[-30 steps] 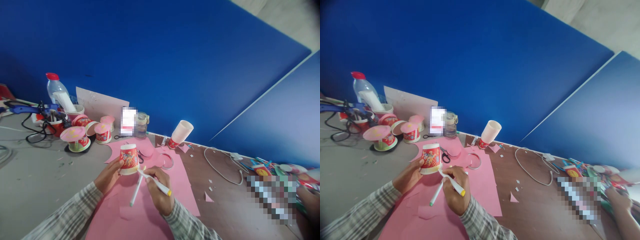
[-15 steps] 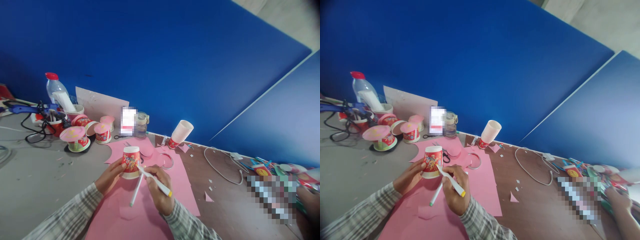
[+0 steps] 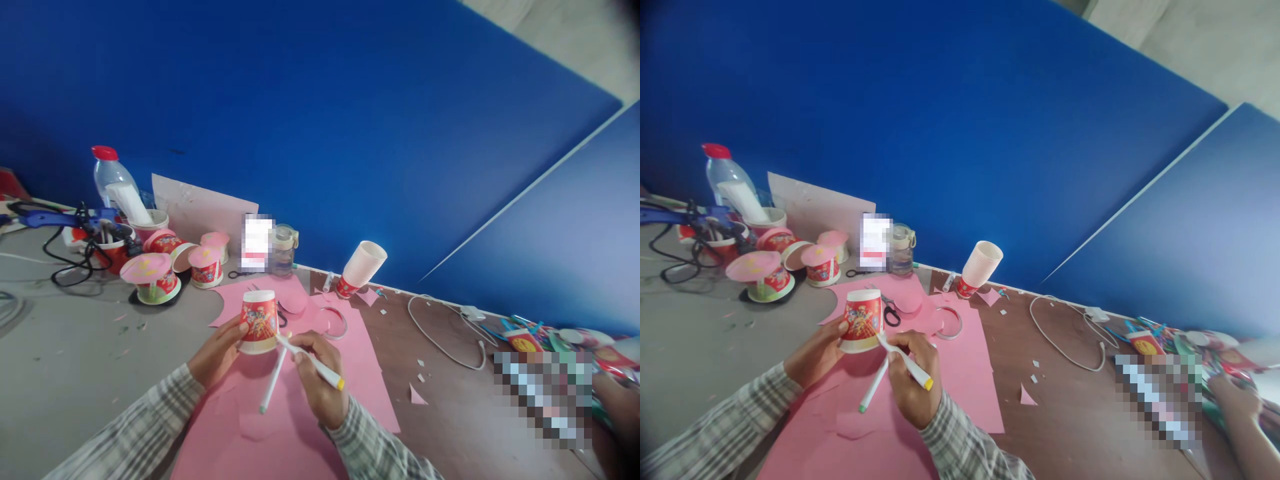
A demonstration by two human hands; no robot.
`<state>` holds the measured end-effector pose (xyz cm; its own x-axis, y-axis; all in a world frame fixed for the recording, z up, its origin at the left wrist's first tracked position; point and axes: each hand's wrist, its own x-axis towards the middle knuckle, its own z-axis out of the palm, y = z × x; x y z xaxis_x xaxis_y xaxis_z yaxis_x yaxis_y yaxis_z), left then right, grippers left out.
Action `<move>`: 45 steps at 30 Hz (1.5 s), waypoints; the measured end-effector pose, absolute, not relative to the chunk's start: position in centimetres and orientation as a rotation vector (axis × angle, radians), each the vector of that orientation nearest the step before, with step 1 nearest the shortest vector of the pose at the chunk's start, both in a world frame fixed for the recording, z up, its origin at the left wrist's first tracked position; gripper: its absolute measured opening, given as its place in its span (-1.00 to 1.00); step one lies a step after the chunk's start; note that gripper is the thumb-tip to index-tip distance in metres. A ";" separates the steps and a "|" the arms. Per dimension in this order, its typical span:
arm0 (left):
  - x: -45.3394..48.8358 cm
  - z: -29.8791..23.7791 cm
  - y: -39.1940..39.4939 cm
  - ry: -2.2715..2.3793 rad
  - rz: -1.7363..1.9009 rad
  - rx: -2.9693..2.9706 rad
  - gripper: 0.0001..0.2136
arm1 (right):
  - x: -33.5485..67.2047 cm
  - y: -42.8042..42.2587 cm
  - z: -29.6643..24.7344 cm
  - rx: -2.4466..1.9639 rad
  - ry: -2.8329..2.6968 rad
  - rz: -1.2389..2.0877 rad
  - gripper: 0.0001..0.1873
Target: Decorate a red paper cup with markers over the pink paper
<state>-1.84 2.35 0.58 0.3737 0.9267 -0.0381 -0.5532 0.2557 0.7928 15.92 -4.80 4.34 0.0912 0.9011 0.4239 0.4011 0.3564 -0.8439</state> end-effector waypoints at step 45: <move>-2.2 -0.1 2.5 0.433 1.010 0.790 -0.67 | 16.3 -4.5 4.1 -1.254 -1.440 0.603 -0.81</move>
<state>-2.19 2.50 -0.12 0.4825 0.8754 0.0292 -0.5825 0.2958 0.7571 16.32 -4.52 4.11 0.1382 0.9121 0.3860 0.3651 0.3154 -0.8759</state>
